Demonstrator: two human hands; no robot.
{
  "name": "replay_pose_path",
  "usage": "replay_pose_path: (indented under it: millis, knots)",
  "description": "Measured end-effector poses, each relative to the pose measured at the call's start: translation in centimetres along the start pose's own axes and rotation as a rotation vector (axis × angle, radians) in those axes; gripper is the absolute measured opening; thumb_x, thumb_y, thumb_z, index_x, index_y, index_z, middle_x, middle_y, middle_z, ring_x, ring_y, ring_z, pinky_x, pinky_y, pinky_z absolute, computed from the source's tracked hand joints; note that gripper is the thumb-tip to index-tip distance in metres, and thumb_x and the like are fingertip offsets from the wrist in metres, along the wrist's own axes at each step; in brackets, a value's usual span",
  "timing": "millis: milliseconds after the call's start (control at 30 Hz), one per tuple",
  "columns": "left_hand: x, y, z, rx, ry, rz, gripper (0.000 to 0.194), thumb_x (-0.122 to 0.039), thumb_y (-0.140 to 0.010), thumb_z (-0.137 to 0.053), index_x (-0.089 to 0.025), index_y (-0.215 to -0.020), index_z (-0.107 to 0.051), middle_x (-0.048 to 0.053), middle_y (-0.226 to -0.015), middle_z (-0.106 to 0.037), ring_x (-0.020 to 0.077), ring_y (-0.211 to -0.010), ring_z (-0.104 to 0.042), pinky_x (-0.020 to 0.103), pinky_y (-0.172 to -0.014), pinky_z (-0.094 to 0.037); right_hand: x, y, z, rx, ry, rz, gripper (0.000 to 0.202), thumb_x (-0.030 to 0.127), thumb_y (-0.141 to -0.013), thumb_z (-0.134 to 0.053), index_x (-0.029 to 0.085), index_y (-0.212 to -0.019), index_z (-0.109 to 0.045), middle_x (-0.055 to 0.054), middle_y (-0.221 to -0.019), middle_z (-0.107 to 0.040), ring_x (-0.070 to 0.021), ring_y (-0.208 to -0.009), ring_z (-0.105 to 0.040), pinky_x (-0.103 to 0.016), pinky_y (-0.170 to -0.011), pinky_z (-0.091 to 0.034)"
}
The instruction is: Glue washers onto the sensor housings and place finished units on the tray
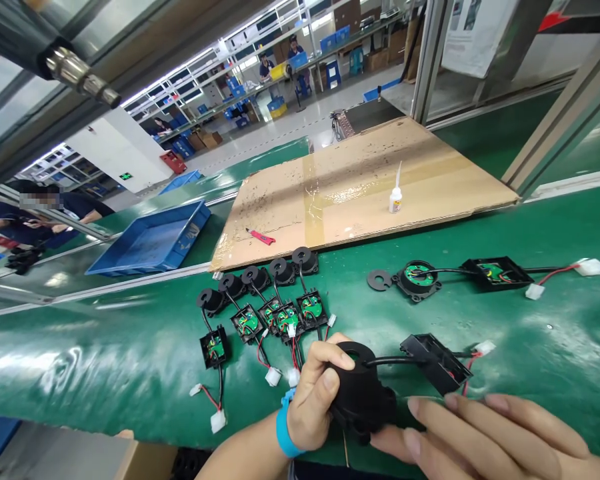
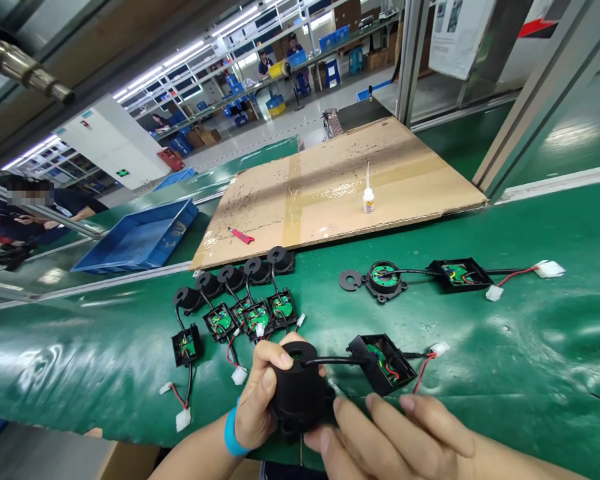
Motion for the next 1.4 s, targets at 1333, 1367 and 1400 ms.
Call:
replay_pose_path:
  millis: [1333,1367,1400]
  knots:
    - [-0.7,-0.2,-1.4,0.218,0.038,0.034,0.034,-0.051,-0.094,-0.072,-0.029,-0.109,-0.051,0.005,-0.135,-0.053,0.018,-0.101,-0.068,0.033,-0.084,-0.055,-1.0,-0.2,-3.1,0.044,-0.463,-0.185,0.03,0.035,-0.1,-0.071,0.024,-0.094,-0.044,-0.005,-0.098,-0.078,-0.0171,-0.071,-0.069,-0.039,-0.08,-0.052]
    - [-0.9,-0.3,-1.2,0.203,0.009,0.017,0.031,-0.047,-0.095,-0.072,-0.029,-0.108,-0.051,0.004,-0.131,-0.055,0.0186,-0.104,-0.067,0.032,-0.085,-0.055,-1.0,-0.2,-3.2,0.037,-0.48,-0.186,0.03,0.034,-0.099,-0.073,0.024,-0.096,-0.044,-0.005,-0.099,-0.077,-0.0175,-0.073,-0.069,-0.039,-0.08,-0.053]
    - [-1.1,-0.4,-1.1,0.182,-0.015,0.005,0.027,-0.044,-0.096,-0.071,-0.028,-0.107,-0.051,0.004,-0.128,-0.056,0.0186,-0.105,-0.067,0.032,-0.086,-0.055,-1.0,-0.2,-3.3,0.026,-0.497,-0.189,0.031,0.032,-0.097,-0.076,0.024,-0.098,-0.045,-0.006,-0.099,-0.077,-0.0182,-0.075,-0.07,-0.039,-0.08,-0.055]
Point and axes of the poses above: each hand's wrist, its own y-axis away from the middle knuckle, its own z-axis out of the back of the hand, x = y × z, the point moved 8 cm from there along -y, towards the middle knuckle
